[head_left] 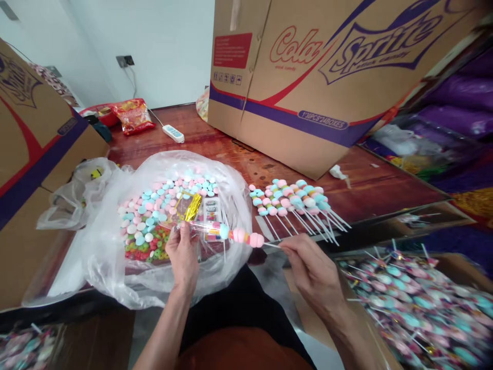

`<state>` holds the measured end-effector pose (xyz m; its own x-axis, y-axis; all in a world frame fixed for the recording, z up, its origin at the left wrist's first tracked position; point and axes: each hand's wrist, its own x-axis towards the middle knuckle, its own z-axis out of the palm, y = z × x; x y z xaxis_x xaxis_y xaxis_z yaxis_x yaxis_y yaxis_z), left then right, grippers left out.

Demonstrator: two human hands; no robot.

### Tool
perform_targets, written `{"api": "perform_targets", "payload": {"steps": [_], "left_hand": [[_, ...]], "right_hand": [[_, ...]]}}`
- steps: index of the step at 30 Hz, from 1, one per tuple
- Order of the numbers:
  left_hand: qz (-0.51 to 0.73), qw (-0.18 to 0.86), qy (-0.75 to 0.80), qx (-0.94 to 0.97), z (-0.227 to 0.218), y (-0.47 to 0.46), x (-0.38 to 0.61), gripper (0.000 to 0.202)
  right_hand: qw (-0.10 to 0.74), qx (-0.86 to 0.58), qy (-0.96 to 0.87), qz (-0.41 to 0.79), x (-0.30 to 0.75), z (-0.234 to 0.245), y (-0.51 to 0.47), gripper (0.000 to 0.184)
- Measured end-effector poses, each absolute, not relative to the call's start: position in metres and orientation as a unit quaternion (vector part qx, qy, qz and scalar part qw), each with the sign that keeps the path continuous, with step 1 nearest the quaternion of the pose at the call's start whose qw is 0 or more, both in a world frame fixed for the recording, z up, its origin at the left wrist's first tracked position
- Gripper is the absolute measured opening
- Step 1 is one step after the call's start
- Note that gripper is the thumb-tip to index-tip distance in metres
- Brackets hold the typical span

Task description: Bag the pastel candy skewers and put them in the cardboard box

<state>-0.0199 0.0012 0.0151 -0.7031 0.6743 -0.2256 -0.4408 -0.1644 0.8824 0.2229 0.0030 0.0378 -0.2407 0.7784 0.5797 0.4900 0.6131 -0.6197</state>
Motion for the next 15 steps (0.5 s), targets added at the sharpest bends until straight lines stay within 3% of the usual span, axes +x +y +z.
{"api": "perform_targets", "payload": {"steps": [7, 15], "left_hand": [[0.75, 0.366, 0.526, 0.164, 0.008, 0.004, -0.022, 0.037], [0.774, 0.34, 0.524, 0.101, 0.005, 0.003, -0.022, 0.039]], "right_hand": [[0.462, -0.428, -0.749, 0.206, 0.215, 0.029, 0.001, 0.016], [0.467, -0.461, -0.729, 0.196, 0.206, 0.022, -0.004, 0.015]]}}
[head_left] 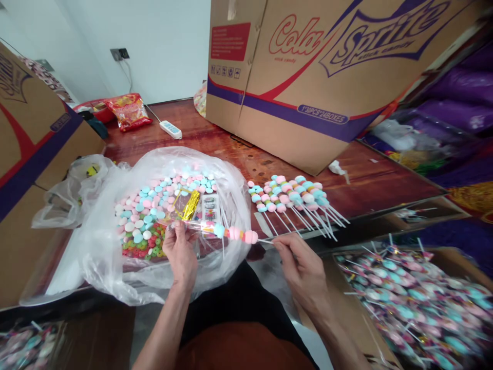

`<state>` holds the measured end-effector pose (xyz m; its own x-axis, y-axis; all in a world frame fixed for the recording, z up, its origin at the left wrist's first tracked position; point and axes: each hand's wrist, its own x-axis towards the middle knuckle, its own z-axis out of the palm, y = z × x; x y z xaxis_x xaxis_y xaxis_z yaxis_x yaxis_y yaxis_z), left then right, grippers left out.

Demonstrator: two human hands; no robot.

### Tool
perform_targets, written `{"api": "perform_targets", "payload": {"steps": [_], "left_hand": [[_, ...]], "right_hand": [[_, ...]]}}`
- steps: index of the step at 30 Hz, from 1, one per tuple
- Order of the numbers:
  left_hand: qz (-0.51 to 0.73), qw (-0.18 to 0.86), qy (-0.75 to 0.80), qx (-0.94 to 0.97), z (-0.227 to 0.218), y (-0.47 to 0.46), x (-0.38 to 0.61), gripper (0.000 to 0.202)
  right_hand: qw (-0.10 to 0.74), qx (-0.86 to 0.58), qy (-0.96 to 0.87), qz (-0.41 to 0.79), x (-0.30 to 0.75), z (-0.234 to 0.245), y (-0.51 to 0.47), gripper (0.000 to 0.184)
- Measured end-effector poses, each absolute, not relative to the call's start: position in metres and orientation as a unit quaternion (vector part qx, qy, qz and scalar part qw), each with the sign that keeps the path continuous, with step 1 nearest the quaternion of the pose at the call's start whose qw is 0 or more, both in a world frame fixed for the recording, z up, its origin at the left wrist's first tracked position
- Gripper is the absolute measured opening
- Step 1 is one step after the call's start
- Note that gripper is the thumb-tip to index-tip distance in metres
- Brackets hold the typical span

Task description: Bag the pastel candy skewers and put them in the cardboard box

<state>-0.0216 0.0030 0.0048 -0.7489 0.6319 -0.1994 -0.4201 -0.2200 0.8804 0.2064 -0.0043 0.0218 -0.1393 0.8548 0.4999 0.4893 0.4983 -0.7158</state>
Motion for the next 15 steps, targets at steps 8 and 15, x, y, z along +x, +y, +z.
{"api": "perform_targets", "payload": {"steps": [8, 15], "left_hand": [[0.748, 0.352, 0.546, 0.134, 0.0018, 0.0006, -0.0241, 0.036], [0.731, 0.359, 0.554, 0.172, 0.0003, -0.0012, -0.0182, 0.035]], "right_hand": [[0.457, -0.451, -0.736, 0.213, 0.2115, 0.0231, -0.0062, 0.014], [0.467, -0.457, -0.723, 0.224, 0.2029, 0.0192, -0.0051, 0.015]]}}
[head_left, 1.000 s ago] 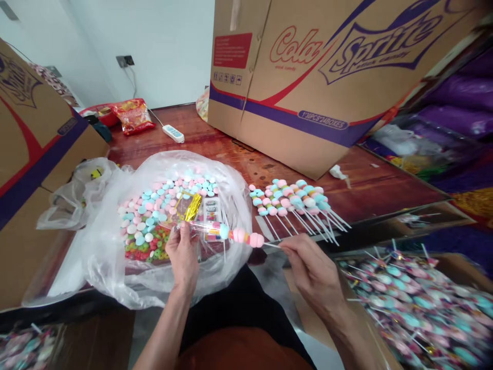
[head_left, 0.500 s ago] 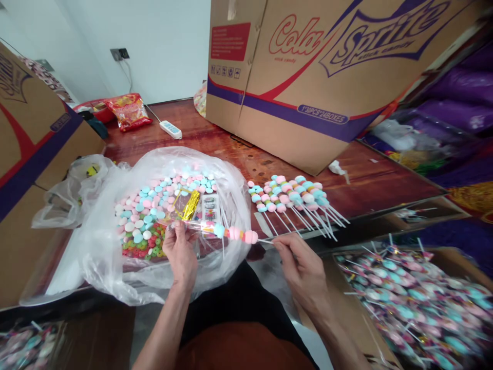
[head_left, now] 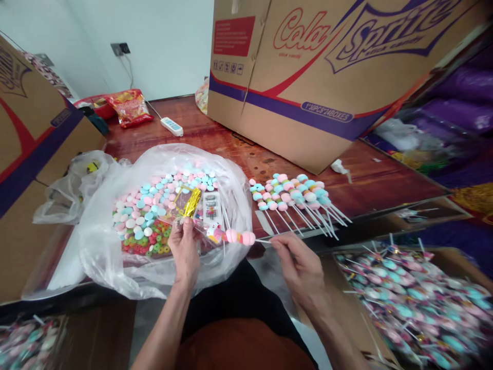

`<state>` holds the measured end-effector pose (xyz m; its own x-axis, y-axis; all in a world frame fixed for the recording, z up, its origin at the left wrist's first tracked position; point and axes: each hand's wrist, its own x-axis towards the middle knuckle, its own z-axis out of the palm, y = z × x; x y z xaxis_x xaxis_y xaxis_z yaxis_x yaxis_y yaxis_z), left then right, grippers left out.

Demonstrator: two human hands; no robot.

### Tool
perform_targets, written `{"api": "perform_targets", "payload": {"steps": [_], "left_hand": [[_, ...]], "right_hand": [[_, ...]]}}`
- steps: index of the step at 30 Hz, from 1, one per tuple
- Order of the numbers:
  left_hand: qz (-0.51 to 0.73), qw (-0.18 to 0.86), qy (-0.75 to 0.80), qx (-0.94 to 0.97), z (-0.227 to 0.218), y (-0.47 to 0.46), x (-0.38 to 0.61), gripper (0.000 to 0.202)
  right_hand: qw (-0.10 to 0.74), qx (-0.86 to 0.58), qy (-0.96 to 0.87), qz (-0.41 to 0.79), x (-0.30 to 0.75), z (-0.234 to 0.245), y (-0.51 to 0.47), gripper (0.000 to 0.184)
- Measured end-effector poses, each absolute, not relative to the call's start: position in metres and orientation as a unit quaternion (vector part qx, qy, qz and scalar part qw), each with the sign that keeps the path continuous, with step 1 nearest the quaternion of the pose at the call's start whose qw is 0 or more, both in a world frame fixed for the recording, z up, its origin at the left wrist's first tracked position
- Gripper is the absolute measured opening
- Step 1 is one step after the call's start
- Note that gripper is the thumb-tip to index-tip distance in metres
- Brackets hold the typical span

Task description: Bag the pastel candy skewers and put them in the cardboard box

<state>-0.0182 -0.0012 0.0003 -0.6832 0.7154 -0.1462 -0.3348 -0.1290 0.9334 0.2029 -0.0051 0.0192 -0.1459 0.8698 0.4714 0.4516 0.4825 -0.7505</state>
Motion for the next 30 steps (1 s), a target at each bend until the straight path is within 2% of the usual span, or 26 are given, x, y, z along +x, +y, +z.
{"api": "perform_targets", "payload": {"steps": [7, 13, 22, 30], "left_hand": [[0.761, 0.349, 0.535, 0.115, 0.002, -0.002, -0.005, 0.035], [0.784, 0.345, 0.511, 0.076, 0.001, 0.001, -0.006, 0.037], [0.766, 0.345, 0.538, 0.069, -0.004, -0.003, -0.003, 0.037], [0.745, 0.425, 0.496, 0.13, 0.004, -0.005, 0.0, 0.038]], "right_hand": [[0.48, -0.48, -0.695, 0.238, 0.188, 0.003, -0.015, 0.014], [0.455, -0.461, -0.725, 0.235, 0.189, 0.003, -0.015, 0.012], [0.469, -0.458, -0.727, 0.206, 0.182, 0.004, -0.019, 0.012], [0.478, -0.491, -0.684, 0.251, 0.17, 0.0, -0.024, 0.015]]}}
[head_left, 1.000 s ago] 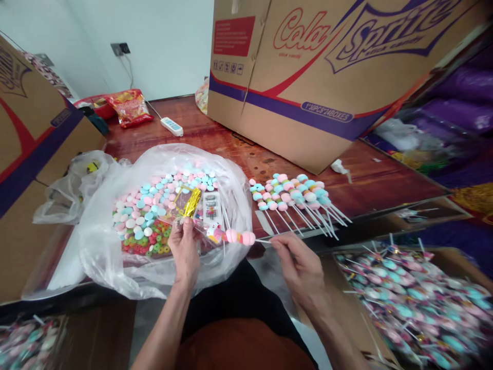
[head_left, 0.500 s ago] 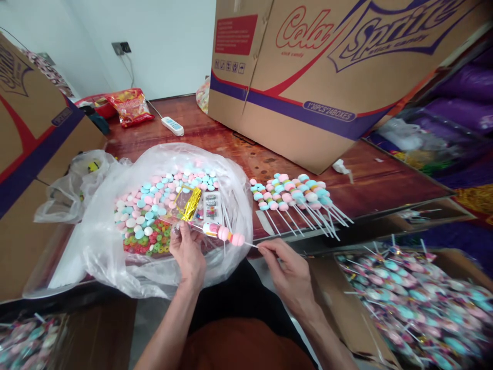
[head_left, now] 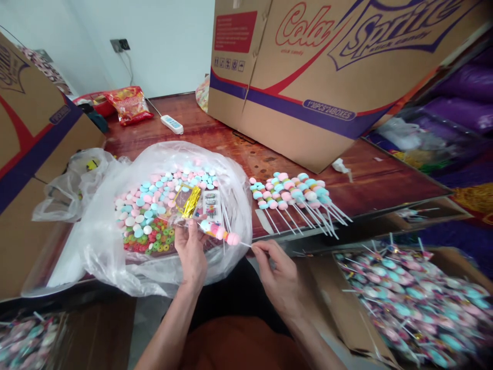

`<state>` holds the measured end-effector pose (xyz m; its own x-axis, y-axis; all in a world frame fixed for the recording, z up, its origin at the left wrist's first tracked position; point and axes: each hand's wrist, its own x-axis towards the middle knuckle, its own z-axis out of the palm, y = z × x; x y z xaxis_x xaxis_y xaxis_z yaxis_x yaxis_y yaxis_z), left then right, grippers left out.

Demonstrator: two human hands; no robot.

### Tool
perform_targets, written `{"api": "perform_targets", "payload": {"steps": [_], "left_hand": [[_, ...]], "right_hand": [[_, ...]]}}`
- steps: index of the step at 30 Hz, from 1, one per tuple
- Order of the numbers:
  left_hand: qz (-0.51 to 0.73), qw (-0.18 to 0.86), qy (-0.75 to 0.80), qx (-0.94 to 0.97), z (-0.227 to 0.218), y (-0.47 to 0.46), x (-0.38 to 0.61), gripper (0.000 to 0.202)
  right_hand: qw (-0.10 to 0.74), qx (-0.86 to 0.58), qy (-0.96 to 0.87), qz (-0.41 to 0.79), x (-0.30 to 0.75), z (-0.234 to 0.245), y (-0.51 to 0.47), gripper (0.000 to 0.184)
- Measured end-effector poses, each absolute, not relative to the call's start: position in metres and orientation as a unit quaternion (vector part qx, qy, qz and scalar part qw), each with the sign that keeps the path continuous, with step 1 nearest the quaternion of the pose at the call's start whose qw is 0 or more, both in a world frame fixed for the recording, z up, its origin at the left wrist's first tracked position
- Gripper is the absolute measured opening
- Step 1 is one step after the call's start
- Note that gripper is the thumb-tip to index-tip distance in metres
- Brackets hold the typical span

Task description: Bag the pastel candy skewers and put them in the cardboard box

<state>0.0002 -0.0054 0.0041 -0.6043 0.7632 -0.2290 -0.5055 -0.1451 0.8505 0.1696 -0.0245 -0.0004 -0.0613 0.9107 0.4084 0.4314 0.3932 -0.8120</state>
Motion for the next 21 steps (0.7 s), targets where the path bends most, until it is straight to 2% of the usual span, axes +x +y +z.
{"api": "perform_targets", "payload": {"steps": [4, 12, 15, 21], "left_hand": [[0.735, 0.453, 0.483, 0.143, 0.006, -0.007, 0.003, 0.037], [0.705, 0.511, 0.465, 0.159, 0.006, -0.007, -0.002, 0.033], [0.709, 0.518, 0.456, 0.144, 0.008, -0.004, -0.008, 0.036], [0.712, 0.527, 0.439, 0.147, 0.003, -0.003, -0.007, 0.038]], "right_hand": [[0.429, -0.468, -0.722, 0.275, 0.165, -0.006, -0.025, 0.017], [0.431, -0.418, -0.732, 0.323, 0.155, 0.002, -0.027, 0.021], [0.41, -0.43, -0.685, 0.422, 0.154, 0.006, -0.028, 0.022], [0.376, -0.433, -0.404, 0.712, 0.149, 0.005, -0.03, 0.029]]}}
